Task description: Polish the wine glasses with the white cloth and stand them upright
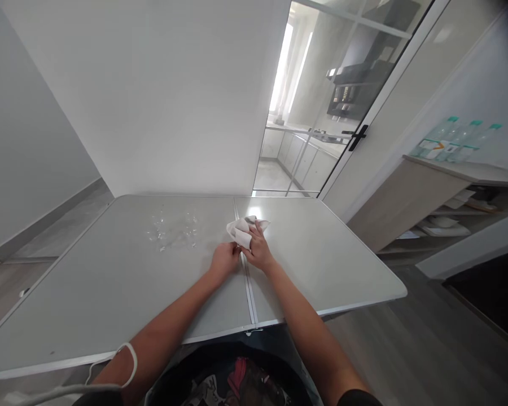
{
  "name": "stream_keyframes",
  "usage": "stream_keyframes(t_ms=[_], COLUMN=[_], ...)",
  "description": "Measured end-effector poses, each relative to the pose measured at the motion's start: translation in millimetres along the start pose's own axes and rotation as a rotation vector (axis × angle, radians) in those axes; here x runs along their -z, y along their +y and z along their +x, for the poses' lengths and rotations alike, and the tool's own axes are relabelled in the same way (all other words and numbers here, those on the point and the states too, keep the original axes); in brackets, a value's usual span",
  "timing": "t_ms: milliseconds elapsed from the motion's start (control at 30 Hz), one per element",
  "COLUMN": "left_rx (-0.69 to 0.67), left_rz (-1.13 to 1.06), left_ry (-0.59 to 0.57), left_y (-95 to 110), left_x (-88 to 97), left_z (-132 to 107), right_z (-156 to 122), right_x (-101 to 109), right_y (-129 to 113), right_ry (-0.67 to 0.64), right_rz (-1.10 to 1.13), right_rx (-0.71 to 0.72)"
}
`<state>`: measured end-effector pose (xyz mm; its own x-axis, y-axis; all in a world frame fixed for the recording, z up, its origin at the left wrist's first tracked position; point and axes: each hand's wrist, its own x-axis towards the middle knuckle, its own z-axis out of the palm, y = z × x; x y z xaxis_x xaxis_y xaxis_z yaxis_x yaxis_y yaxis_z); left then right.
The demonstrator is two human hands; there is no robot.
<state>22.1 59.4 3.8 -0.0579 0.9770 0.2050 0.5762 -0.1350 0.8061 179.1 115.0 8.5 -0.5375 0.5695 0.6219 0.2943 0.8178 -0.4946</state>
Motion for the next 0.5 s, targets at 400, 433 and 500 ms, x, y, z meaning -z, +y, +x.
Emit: stream_keyframes(t_ms=[400, 433, 500], left_rx=[-0.359, -0.348, -0.273], left_rz=[0.159, 0.076, -0.126], left_ry=[-0.038, -0.028, -0.006], left_y=[-3, -2, 3], left_x=[7.1, 5.8, 2.0], left_z=[-7, -7, -7], right_z=[-4, -3, 0], right_x=[30, 29, 26], right_y=[6, 4, 0], right_ry=[0.041, 0.039, 0.099], right_rz=[1.226, 1.285, 1.347], right_rx=[-0.677, -0.688, -0.694])
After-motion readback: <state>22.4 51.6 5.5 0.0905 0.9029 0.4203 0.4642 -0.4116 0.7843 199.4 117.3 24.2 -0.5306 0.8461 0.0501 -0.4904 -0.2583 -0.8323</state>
